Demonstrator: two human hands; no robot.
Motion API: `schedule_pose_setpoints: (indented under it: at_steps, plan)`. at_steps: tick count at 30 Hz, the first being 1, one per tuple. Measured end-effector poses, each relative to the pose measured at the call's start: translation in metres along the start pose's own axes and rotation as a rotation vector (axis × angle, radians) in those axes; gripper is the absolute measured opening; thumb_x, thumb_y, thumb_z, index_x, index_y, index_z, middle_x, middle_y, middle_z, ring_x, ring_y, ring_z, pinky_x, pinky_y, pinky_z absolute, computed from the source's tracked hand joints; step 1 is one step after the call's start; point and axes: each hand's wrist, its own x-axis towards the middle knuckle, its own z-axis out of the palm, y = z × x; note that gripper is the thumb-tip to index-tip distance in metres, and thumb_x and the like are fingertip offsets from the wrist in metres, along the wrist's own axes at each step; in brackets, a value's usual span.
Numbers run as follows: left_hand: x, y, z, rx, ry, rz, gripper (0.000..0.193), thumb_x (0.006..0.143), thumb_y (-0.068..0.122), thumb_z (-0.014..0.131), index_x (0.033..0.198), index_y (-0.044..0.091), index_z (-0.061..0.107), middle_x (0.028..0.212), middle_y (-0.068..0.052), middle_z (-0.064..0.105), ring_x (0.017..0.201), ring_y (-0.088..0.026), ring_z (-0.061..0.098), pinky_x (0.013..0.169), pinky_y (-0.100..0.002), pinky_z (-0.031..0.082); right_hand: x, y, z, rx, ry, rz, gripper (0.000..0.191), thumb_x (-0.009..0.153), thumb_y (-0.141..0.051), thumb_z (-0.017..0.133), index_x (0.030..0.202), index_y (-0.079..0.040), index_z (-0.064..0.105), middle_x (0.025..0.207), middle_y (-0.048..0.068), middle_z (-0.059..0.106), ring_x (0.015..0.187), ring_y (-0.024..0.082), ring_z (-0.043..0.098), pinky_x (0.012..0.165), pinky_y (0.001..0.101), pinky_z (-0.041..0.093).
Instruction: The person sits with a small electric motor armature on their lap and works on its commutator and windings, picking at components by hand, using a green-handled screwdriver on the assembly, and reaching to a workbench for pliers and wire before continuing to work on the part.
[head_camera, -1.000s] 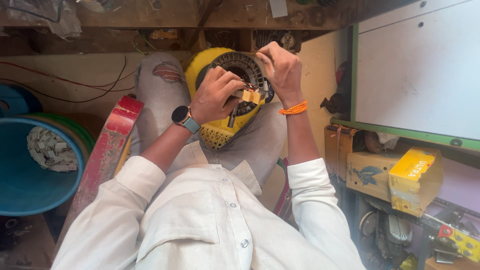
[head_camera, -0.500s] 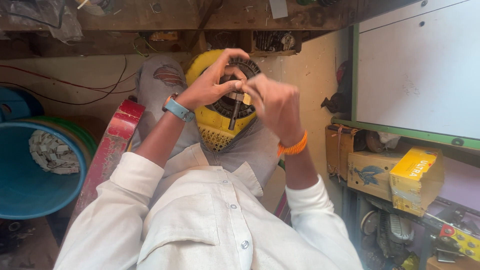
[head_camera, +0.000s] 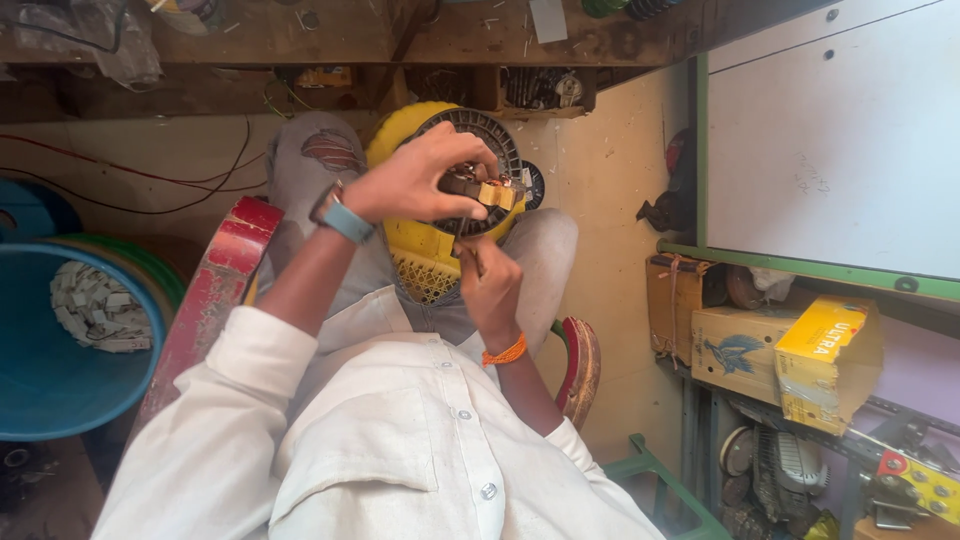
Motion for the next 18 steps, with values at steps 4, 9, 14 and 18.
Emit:
schedule_pose_setpoints:
  at_steps: [4,9,14,18]
  plan:
    - [-0.013,0.010,0.026,0.314,0.179,-0.004,0.041,0.072,0.006,0.080,0.111,0.012,0.068,0.105,-0.002,0.064,0.094,-0.028,0.053,0.087,-0.039,0.045,-0.011,0.004,0.003,0.071,0.020,0.146,0.002,0.094,-0.003,0.071,0.094,-0.001,0.070,0.071,0.007,0.066,0.054,0.012,0.055,0.053,0.0290,0.043]
    - [-0.018,0.005,0.043,0.411,0.390,0.134,0.037,0.080,0.000,0.078,0.113,0.013,0.066,0.116,0.000,0.063,0.104,-0.026,0.054,0.095,-0.040,0.045,-0.001,0.029,-0.033,0.080,0.100,0.190,0.005,0.092,-0.003,0.074,0.096,0.000,0.073,0.073,0.007,0.067,0.059,0.010,0.049,0.052,0.0286,0.038]
    - [-0.016,0.006,0.050,0.421,0.440,0.139,0.037,0.081,0.001,0.079,0.114,0.013,0.067,0.118,-0.001,0.064,0.103,-0.028,0.053,0.094,-0.040,0.046,0.037,0.033,-0.062,0.026,0.121,-0.126,0.004,0.095,0.000,0.070,0.099,0.000,0.070,0.083,0.009,0.070,0.070,0.014,0.062,0.064,0.0269,0.048]
    - [-0.014,0.012,0.047,0.412,0.431,0.128,0.038,0.080,-0.001,0.078,0.114,0.012,0.067,0.118,-0.002,0.064,0.103,-0.027,0.053,0.094,-0.040,0.046,0.078,0.016,-0.064,0.039,0.042,-0.236,0.005,0.095,0.000,0.073,0.098,0.001,0.069,0.086,0.011,0.070,0.072,0.016,0.064,0.066,0.0275,0.050]
